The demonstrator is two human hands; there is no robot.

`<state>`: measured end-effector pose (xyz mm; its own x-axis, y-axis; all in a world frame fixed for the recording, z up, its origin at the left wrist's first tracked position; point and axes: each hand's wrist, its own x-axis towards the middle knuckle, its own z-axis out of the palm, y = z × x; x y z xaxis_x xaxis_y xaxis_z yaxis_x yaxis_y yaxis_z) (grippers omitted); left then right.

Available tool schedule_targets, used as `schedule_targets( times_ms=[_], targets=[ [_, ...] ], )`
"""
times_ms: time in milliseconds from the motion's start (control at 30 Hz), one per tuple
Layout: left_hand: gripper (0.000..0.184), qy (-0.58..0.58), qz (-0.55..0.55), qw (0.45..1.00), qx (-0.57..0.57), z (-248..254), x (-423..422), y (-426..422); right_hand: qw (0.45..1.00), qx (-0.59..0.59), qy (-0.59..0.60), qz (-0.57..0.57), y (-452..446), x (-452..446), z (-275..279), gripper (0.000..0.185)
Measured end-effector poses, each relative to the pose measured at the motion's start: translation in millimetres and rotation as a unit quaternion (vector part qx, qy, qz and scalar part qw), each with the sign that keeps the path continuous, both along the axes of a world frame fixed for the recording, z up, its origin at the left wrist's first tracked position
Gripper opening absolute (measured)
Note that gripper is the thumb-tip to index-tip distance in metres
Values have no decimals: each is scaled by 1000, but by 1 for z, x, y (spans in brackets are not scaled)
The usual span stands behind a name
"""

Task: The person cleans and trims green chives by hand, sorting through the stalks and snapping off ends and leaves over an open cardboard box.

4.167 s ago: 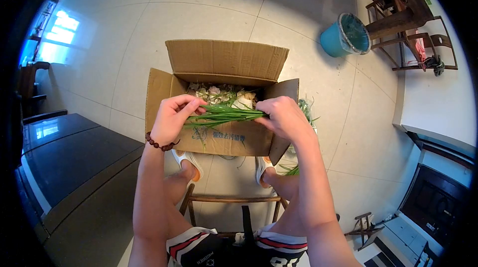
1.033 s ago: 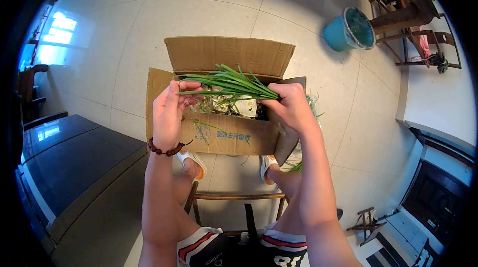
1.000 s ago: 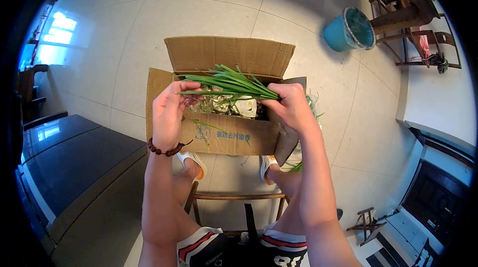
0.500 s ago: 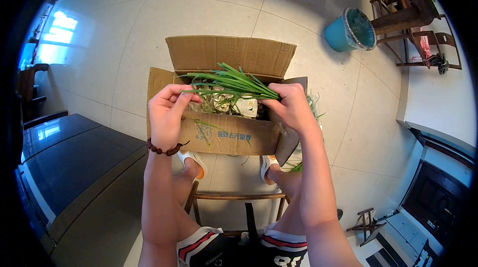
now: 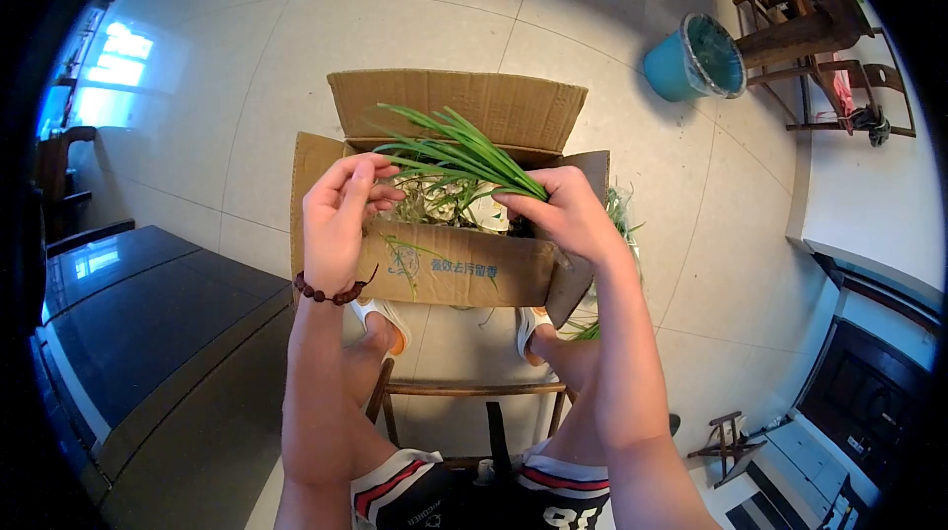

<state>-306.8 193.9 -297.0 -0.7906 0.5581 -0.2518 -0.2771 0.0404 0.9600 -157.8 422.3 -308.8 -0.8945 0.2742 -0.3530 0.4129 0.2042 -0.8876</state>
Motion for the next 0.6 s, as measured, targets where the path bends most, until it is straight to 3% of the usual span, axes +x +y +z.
schedule_targets(
  times_ms=[267, 333, 400, 600],
  targets=[
    [31, -108, -21, 991, 83, -6, -6, -14, 994, -91, -33, -46, 6, -2, 19, 30],
    [31, -110, -19, 989, 94, -6, -7, -15, 996, -75, -18, -42, 10, 1, 16, 30],
    [31, -103, -20, 991, 89, -6, -7, -15, 994, -61, -75, -46, 13, 2, 15, 29],
    [31, -149, 5, 986, 75, 0, -8, -13, 996, -72, -39, -45, 11, 2, 17, 30]
  ],
)
